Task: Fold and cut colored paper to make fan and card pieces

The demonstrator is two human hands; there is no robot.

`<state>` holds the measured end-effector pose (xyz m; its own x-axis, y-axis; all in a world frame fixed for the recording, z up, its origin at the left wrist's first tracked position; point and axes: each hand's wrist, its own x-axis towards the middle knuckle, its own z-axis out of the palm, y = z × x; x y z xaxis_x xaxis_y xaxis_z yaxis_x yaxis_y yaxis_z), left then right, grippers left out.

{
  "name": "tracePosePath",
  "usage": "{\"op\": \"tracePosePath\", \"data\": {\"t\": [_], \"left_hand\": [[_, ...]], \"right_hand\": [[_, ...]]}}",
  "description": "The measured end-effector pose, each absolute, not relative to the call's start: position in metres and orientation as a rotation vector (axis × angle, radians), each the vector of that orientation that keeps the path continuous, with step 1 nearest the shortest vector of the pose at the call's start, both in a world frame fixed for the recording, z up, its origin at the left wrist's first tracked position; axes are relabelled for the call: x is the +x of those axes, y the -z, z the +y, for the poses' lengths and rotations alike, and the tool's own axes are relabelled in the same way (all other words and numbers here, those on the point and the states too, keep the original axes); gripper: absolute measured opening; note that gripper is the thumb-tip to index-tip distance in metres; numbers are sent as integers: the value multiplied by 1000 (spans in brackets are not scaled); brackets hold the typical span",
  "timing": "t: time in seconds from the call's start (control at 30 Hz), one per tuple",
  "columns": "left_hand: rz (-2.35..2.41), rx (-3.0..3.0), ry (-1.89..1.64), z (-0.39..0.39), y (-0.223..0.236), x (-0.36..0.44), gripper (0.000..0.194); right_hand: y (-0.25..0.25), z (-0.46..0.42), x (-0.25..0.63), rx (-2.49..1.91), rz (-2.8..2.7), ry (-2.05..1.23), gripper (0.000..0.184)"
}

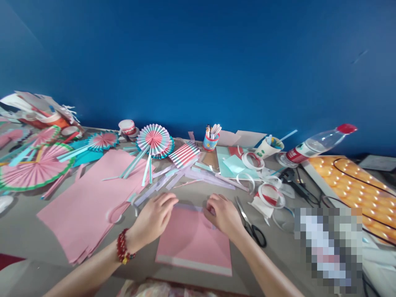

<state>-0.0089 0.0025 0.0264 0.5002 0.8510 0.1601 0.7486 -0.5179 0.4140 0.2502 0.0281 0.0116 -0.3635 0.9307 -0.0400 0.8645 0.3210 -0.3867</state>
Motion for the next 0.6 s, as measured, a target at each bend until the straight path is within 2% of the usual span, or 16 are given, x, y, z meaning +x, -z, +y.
{"op": "tracePosePath", "data": {"t": [0.17, 0.33, 0.5, 0.6], "left_hand": [[1059, 2646, -329, -12, -28, 13, 36], [1144, 2675, -344, -8, -23, 7, 36], [1482, 2593, -510, 8, -12, -33, 36], [1533, 2329, -733, 11, -15, -46, 33]], "right_hand": [[-9, 29, 249, -1657, -2390, -486, 16], [-8, 29, 250, -1670, -2388, -494, 16], [-9, 29, 250, -1681, -2382, -517, 15], [-11, 29, 250, -1668, -2382, -539, 14]]}}
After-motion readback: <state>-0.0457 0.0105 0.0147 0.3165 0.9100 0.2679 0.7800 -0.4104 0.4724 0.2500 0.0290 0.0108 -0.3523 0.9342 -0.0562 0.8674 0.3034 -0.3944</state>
